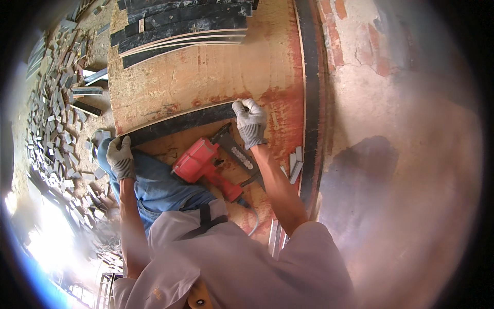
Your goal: The person sits on the floor and installs dark wooden planks onto a subfloor using a red nail gun. They repeatedly pick up planks, align them, and fasten them in place.
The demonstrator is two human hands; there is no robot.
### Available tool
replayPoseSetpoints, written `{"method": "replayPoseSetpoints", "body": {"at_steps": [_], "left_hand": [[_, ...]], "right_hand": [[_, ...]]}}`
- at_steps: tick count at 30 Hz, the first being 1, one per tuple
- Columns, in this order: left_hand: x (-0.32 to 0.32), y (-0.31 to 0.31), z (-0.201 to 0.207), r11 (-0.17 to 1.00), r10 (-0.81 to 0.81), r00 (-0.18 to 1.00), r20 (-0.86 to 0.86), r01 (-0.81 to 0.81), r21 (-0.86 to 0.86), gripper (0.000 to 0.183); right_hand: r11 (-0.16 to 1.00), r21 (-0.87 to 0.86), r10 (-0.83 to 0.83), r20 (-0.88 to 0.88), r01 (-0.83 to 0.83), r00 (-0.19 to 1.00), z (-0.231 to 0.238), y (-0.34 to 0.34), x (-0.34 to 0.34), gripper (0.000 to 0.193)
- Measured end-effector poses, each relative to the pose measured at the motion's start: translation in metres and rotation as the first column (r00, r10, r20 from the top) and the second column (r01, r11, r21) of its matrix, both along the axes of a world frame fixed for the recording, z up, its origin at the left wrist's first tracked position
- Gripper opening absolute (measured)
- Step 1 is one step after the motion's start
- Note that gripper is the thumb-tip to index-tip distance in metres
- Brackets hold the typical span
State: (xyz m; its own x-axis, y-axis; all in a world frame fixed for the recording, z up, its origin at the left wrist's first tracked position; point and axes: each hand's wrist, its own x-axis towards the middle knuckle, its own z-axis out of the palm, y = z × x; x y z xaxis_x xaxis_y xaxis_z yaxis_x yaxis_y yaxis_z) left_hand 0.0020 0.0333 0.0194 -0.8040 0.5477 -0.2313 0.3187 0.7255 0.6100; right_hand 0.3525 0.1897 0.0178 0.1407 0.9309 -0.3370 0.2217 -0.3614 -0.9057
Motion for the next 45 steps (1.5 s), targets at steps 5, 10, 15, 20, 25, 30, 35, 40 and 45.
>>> {"method": "replayPoseSetpoints", "body": {"at_steps": [5,10,15,20,25,30,35,40,45], "left_hand": [[0.026,0.012,0.025,0.996,-0.083,0.971,-0.226,0.087,0.005,0.039],[0.068,0.053,0.032,0.695,-0.643,0.637,-0.425,0.718,0.025,0.083],[0.093,0.08,0.021,0.549,-0.795,0.53,-0.294,0.835,0.019,0.071],[0.095,0.087,0.017,0.551,-0.814,0.535,-0.226,0.835,-0.007,0.067],[0.096,0.087,0.016,0.559,-0.808,0.548,-0.215,0.829,0.013,0.064],[0.091,0.085,0.019,0.552,-0.807,0.545,-0.226,0.833,0.039,0.064],[0.077,0.079,0.016,0.521,-0.837,0.503,-0.216,0.853,-0.03,0.062],[0.082,0.084,0.023,0.6,-0.773,0.599,-0.21,0.797,0.069,0.041],[0.088,0.092,0.025,0.703,-0.696,0.709,-0.114,0.705,0.097,0.024]], "right_hand": [[0.997,-0.04,-0.068,0.006,0.068,0.998,0.009,-0.002,-0.005,0.009],[0.996,0.067,-0.069,0.15,0.059,0.986,-0.008,0.001,-0.001,0.009],[0.997,0.04,-0.068,0.129,0.064,0.989,-0.014,0.001,-0.001,0.01],[0.993,0.119,0.002,0.192,-0.025,0.981,-0.019,-0.001,0.005,0.01],[0.999,0.021,0.026,0.315,-0.035,0.949,-0.009,-0.003,0.003,0.014],[0.967,0.202,0.081,0.345,-0.158,0.935,0.001,-0.005,-0.007,0.014],[0.947,0.257,0.058,0.45,-0.191,0.891,0.003,-0.009,-0.024,0.014],[0.964,0.178,0.1,0.441,-0.197,0.892,0.011,-0.006,-0.027,0.015],[0.961,0.179,0.098,0.496,-0.212,0.863,0.009,-0.005,-0.027,0.017]]}}
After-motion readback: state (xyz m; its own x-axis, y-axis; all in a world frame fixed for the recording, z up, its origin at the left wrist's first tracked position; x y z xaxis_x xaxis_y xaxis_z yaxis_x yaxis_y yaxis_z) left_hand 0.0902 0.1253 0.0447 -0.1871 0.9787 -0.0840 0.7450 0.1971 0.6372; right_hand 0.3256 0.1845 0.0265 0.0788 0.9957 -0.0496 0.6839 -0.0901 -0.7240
